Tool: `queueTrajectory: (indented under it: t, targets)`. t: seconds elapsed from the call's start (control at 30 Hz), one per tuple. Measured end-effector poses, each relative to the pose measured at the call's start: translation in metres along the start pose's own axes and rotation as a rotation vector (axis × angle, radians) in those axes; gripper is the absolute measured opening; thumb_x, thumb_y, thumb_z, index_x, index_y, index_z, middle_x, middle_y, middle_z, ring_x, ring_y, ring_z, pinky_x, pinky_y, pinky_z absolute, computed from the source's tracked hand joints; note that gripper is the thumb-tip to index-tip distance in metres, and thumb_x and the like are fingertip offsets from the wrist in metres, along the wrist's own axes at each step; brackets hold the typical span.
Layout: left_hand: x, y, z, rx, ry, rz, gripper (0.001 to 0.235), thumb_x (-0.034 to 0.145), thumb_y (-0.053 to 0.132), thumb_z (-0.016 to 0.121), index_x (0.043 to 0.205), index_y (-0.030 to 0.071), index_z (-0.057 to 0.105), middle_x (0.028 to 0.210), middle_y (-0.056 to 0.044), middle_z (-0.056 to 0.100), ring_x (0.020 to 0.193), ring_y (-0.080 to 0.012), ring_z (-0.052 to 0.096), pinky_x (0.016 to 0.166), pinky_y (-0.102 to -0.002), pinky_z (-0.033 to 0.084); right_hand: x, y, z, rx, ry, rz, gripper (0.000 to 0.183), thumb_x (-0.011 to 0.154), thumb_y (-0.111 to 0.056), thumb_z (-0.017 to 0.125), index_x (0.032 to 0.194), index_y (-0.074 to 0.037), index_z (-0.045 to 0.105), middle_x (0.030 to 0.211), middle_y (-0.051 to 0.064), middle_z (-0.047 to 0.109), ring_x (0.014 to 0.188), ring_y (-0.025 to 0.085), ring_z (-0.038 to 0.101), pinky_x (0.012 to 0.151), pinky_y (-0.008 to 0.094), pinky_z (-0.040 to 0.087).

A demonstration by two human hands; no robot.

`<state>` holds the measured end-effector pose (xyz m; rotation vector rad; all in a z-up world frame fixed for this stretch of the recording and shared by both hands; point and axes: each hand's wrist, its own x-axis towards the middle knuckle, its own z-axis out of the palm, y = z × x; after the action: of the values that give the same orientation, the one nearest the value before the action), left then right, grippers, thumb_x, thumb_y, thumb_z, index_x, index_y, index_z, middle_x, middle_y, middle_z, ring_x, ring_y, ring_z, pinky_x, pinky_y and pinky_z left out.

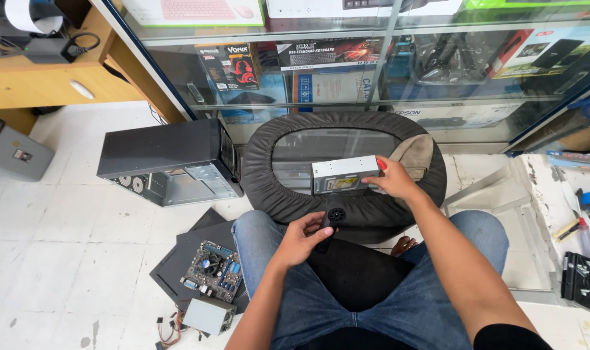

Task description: The person sits on the floor and uses a brush to clean a silver computer power supply unit, flipping it over to clean both sides. The person then places the unit on a nearby computer case and picks up a second silver component to begin cleaning it.

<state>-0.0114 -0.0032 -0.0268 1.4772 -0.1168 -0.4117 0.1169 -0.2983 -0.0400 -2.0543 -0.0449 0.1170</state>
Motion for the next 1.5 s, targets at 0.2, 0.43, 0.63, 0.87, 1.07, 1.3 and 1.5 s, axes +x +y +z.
queueTrajectory:
  t: [0.2, 0.43, 0.63, 0.87, 1.07, 1.3, 1.5]
  targets:
    - [0.0, 0.002, -0.004, -0.054, 0.038, 0.023, 0.062, 0.086, 0.023, 0.085, 0.136, -0.005, 0.06, 0.116, -0.018, 0.072, 0.111, -0.0192, 0.067, 0.094, -0.036, 0.058, -0.008, -0.042, -0.014, -0.252, -0.039, -0.101, 0.054, 0.074, -0.016, 0.091, 0.124, -0.007, 0.071, 0.082, 0.017, 0.068, 0.074, 0.029, 0.068, 0.072, 0.041, 0.051]
    - [-0.002, 0.009, -0.005, -0.054, 0.047, 0.028, 0.063, 0.088, 0.026, 0.083, 0.136, -0.007, 0.059, 0.117, -0.022, 0.071, 0.113, -0.0243, 0.068, 0.093, -0.039, 0.058, -0.012, -0.114, -0.032, -0.572, -0.15, -0.23, 0.05, 0.078, -0.027, 0.086, 0.121, -0.007, 0.071, 0.108, 0.013, 0.071, 0.101, 0.042, 0.069, 0.086, 0.052, 0.053]
    - [0.001, 0.01, 0.003, -0.083, 0.025, 0.05, 0.061, 0.088, 0.025, 0.083, 0.136, -0.006, 0.06, 0.118, -0.023, 0.071, 0.113, -0.0261, 0.068, 0.092, -0.04, 0.059, 0.007, -0.131, -0.01, -0.834, -0.344, -0.201, 0.049, 0.077, -0.039, 0.085, 0.118, -0.016, 0.073, 0.106, 0.003, 0.068, 0.1, 0.041, 0.07, 0.09, 0.051, 0.055]
    - [0.01, 0.011, 0.006, -0.039, 0.01, 0.023, 0.066, 0.088, 0.03, 0.084, 0.137, -0.006, 0.059, 0.121, -0.024, 0.07, 0.117, -0.0275, 0.066, 0.097, -0.042, 0.055, 0.017, -0.137, 0.004, -0.89, -0.389, -0.174, 0.057, 0.074, -0.042, 0.088, 0.122, -0.019, 0.068, 0.111, 0.002, 0.067, 0.109, 0.04, 0.069, 0.093, 0.052, 0.055]
    - [0.021, 0.008, 0.008, -0.054, -0.01, 0.017, 0.065, 0.088, 0.028, 0.084, 0.138, -0.005, 0.058, 0.122, -0.024, 0.07, 0.116, -0.0274, 0.067, 0.096, -0.042, 0.056, 0.015, -0.126, -0.028, -0.812, -0.341, -0.149, 0.064, 0.071, -0.038, 0.09, 0.124, -0.012, 0.066, 0.115, 0.012, 0.067, 0.113, 0.044, 0.067, 0.094, 0.056, 0.053]
    - [0.024, 0.018, 0.021, -0.065, -0.036, 0.023, 0.066, 0.087, 0.028, 0.085, 0.136, -0.007, 0.058, 0.122, -0.026, 0.069, 0.116, -0.0293, 0.067, 0.095, -0.042, 0.057, 0.005, -0.112, -0.033, -0.834, -0.248, -0.168, 0.048, 0.077, -0.037, 0.086, 0.116, -0.014, 0.071, 0.111, 0.007, 0.07, 0.106, 0.038, 0.07, 0.088, 0.049, 0.056]
    - [0.033, 0.005, 0.021, -0.106, -0.035, 0.033, 0.059, 0.088, 0.023, 0.084, 0.135, -0.004, 0.061, 0.117, -0.02, 0.072, 0.111, -0.0237, 0.069, 0.093, -0.038, 0.058, -0.001, -0.126, -0.04, -0.778, -0.288, -0.155, 0.056, 0.074, -0.038, 0.088, 0.121, -0.013, 0.07, 0.122, 0.01, 0.066, 0.112, 0.04, 0.068, 0.094, 0.051, 0.054]
